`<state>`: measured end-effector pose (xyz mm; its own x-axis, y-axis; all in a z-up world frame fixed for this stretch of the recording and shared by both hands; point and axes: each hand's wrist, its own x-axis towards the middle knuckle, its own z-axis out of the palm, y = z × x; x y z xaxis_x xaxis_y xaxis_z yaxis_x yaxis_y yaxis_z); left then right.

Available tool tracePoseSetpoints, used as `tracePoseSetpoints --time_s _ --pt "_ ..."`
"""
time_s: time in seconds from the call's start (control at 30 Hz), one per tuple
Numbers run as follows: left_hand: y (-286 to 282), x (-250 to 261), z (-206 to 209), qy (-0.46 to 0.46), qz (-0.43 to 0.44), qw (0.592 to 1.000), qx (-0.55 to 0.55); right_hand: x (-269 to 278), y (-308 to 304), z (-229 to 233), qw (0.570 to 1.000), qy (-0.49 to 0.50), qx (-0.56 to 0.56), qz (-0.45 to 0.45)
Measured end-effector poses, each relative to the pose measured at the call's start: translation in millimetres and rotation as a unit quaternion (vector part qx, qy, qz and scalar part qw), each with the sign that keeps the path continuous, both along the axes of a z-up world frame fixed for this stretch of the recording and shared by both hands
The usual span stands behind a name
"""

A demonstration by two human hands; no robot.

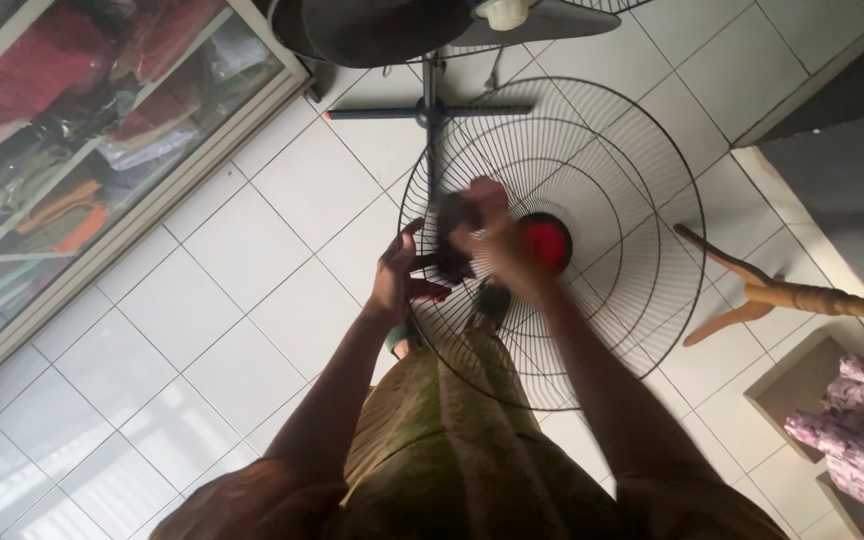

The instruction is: The person wipes the front grill, motor housing, and blades of a standing fan using a cloth. They rotate the fan head to reach different areas and later wipe the rear grill. The person wears green slides and a patterned dress.

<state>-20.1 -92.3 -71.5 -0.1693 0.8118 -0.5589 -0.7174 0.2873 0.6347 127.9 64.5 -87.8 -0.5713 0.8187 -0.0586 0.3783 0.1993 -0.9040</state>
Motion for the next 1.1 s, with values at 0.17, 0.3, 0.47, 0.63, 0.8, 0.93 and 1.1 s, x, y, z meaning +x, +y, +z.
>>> tracePoseSetpoints --time_s 0.17,0.3,0.47,0.63,0.8,0.93,1.1 --pt "-6.3 -0.6 17.3 0.006 0.044 0.998 -0.041 7.5 -1.7 -56.2 0.962 -0.156 0.195 0.112" --pt "-11.5 8.8 35.7 -0.002 0.071 0.996 -0.047 37.7 100.6 -80.4 0.983 -0.142 0.106 0.038" --pt "-19.9 4.0 40.8 0.049 0.036 0.997 -0.044 65.4 163.5 -54.5 0.896 -0.228 0.373 -0.078" --pt "-3.3 6.1 18.9 0.026 0.051 0.998 -0.005 17.1 43.6 -37.6 0.947 -0.161 0.271 0.062" --pt "15.3 -4.4 -2.1 0.012 0.124 0.992 -0.035 36.1 -43.5 -46.9 0.980 -0.021 0.002 0.198" --pt "8.9 -18.2 6.4 0.047 0.139 0.985 -0.094 135.4 -12.9 -74.5 0.925 -0.063 -0.003 0.374" --pt "-11.5 -28.1 9.0 0.013 0.131 0.986 -0.105 172.2 98.6 -13.1 0.851 -0.484 -0.057 0.193"
